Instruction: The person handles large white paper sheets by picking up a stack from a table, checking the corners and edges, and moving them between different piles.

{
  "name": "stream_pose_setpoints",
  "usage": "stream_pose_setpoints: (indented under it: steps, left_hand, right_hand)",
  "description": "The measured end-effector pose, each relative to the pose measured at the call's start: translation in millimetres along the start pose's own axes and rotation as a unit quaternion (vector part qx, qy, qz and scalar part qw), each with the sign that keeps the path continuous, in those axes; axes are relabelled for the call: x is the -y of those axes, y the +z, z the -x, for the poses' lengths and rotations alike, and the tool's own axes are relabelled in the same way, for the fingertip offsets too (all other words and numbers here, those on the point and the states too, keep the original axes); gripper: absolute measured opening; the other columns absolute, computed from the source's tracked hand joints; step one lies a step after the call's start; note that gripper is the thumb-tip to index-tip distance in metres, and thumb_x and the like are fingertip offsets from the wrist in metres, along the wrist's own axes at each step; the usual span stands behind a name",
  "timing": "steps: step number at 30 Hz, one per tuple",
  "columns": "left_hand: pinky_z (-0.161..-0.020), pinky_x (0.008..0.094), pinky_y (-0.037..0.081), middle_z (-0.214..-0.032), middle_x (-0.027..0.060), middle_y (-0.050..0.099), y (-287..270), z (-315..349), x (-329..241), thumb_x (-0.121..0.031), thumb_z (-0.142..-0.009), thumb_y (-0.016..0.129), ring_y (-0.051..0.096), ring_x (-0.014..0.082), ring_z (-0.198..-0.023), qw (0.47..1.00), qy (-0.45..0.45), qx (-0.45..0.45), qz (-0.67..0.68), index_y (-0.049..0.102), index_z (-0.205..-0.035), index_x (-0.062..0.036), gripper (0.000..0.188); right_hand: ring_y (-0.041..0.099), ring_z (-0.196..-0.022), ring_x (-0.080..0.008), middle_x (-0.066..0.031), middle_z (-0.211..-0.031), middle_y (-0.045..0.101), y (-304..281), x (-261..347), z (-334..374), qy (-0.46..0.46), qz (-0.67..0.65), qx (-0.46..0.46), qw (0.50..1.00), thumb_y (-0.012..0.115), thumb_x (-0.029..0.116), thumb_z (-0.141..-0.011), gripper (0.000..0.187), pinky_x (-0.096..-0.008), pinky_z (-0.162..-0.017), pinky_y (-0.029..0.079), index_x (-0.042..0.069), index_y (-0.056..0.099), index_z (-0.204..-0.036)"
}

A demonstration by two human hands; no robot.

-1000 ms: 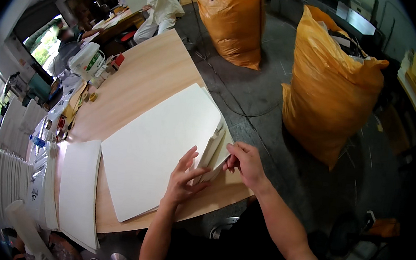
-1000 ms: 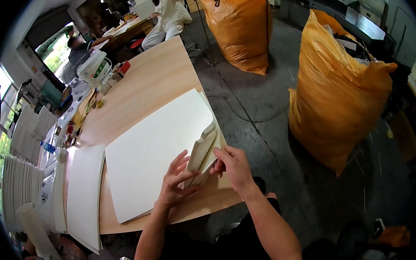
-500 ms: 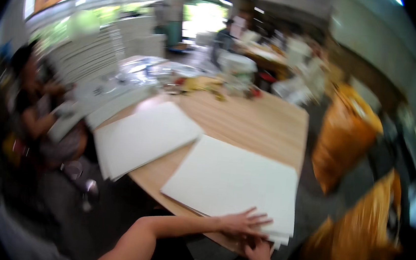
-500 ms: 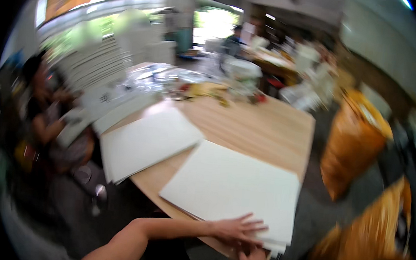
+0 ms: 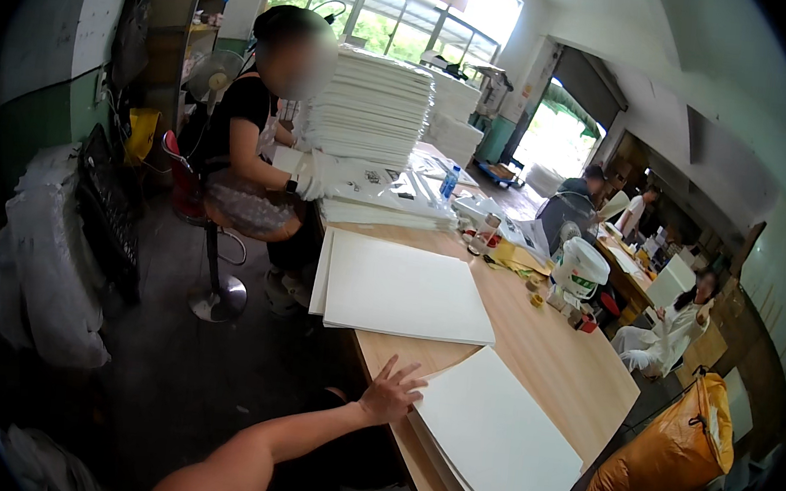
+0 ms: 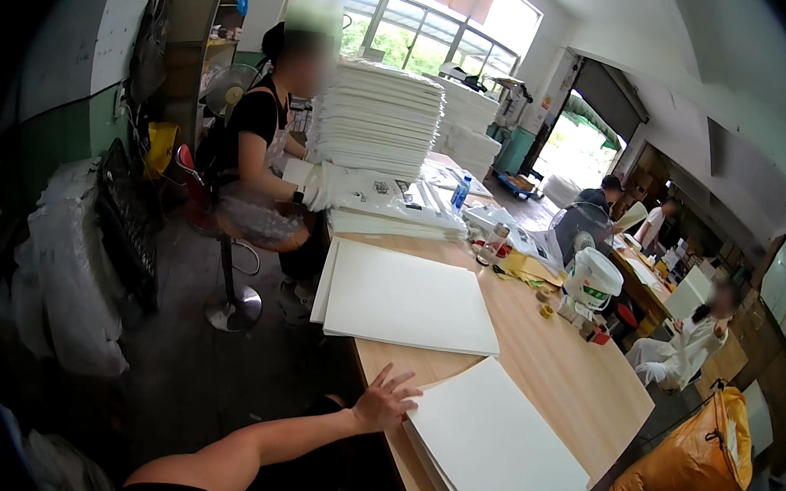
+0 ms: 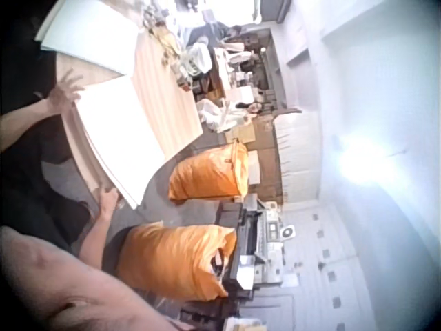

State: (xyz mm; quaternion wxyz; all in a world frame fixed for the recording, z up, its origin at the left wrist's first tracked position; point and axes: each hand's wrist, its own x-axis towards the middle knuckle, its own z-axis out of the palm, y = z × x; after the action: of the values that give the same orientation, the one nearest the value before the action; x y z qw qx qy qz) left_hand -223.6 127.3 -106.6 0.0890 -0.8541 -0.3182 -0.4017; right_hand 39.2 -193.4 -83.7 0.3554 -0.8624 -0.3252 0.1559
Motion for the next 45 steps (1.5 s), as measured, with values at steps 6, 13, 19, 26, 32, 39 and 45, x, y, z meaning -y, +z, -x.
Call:
stream_pose_setpoints:
  steps: [6, 13, 19, 26, 32, 39, 45]
  left_hand:
    - [-0.103, 0.0439, 0.053, -0.123, 0.0076, 0.065, -60, 47, -91, -0.026, -0.072, 0.085, 0.063, 0.0305, -0.120, 0.954, -0.180, 0.028, 0.239, 0.065, -0.114, -0.0155, 0.048]
    - [-0.100, 0.0330, 0.052, -0.134, 0.0123, 0.062, -33, 101, -74, -0.010, -0.097, 0.057, 0.063, 0.0189, -0.118, 0.292, -0.429, 0.209, 0.829, 0.045, -0.147, 0.0036, 0.053]
    - [-0.102, 0.0354, 0.050, -0.135, 0.0151, 0.062, -36, 35, -56, -0.036, -0.106, 0.050, 0.061, 0.0231, -0.123, 0.210, -0.508, 0.334, 0.765, 0.041, -0.151, 0.0022, 0.060]
    - [-0.090, 0.0429, 0.053, -0.111, 0.0240, 0.064, 8, 9, -74, -0.027, -0.099, 0.056, 0.065, 0.0413, -0.094, 0.787, -0.183, 0.290, 0.512, 0.035, -0.154, -0.0010, 0.065]
    - [-0.091, 0.0442, 0.052, -0.101, 0.0231, 0.065, -81, -96, 23, -0.030, -0.101, 0.056, 0.064, 0.0423, -0.099, 0.672, -0.184, 0.434, 0.571, 0.037, -0.154, -0.0026, 0.062]
    - [-0.100, 0.0334, 0.050, -0.124, 0.0072, 0.067, -117, -53, 187, -0.011, -0.102, 0.060, 0.062, 0.0145, -0.114, 0.552, -0.491, 0.106, 0.666, 0.051, -0.145, -0.0012, 0.045]
    - [-0.097, 0.0401, 0.055, -0.123, 0.0142, 0.067, -53, -25, 284, -0.007, -0.096, 0.058, 0.067, 0.0267, -0.111, 0.415, -0.574, -0.115, 0.696, 0.056, -0.135, 0.0024, 0.041]
  right_hand:
    - [0.052, -0.129, -0.0321, -0.0189, -0.143, 0.053, -14, -31, -4, 0.054, -0.386, -0.135, 0.911, 0.044, 0.043, -0.111, 0.063, -0.0436, -0.114, 0.040, -0.009, 0.044, -0.146]
    - [0.058, -0.117, -0.0304, -0.0152, -0.127, 0.062, -36, -73, -28, 0.189, -0.577, -0.074, 0.791, 0.057, 0.051, -0.102, 0.061, -0.0425, -0.100, 0.049, -0.002, 0.056, -0.133]
    - [0.064, -0.107, -0.0290, -0.0121, -0.113, 0.069, -65, -124, -40, 0.271, -0.664, -0.030, 0.696, 0.068, 0.057, -0.094, 0.059, -0.0415, -0.089, 0.056, 0.005, 0.067, -0.121]
    - [0.061, -0.113, -0.0221, -0.0047, -0.121, 0.066, -60, -18, -47, 0.353, -0.584, -0.119, 0.722, 0.064, 0.040, -0.102, 0.038, -0.0395, -0.085, 0.058, 0.012, 0.062, -0.128]
    - [0.060, -0.116, -0.0219, -0.0049, -0.124, 0.065, -41, 28, -84, 0.331, -0.529, -0.118, 0.773, 0.061, 0.036, -0.104, 0.034, -0.0409, -0.090, 0.057, 0.011, 0.062, -0.127]
    - [0.069, -0.097, -0.0247, -0.0070, -0.106, 0.074, 123, 215, -248, 0.131, -0.632, 0.111, 0.755, 0.067, 0.026, -0.099, 0.020, -0.0394, -0.086, 0.055, 0.009, 0.072, -0.108]
    - [0.070, -0.091, -0.0198, -0.0033, -0.100, 0.070, 295, 298, -354, 0.209, -0.577, 0.204, 0.763, 0.070, 0.012, -0.098, 0.019, -0.0380, -0.078, 0.060, 0.010, 0.065, -0.116]
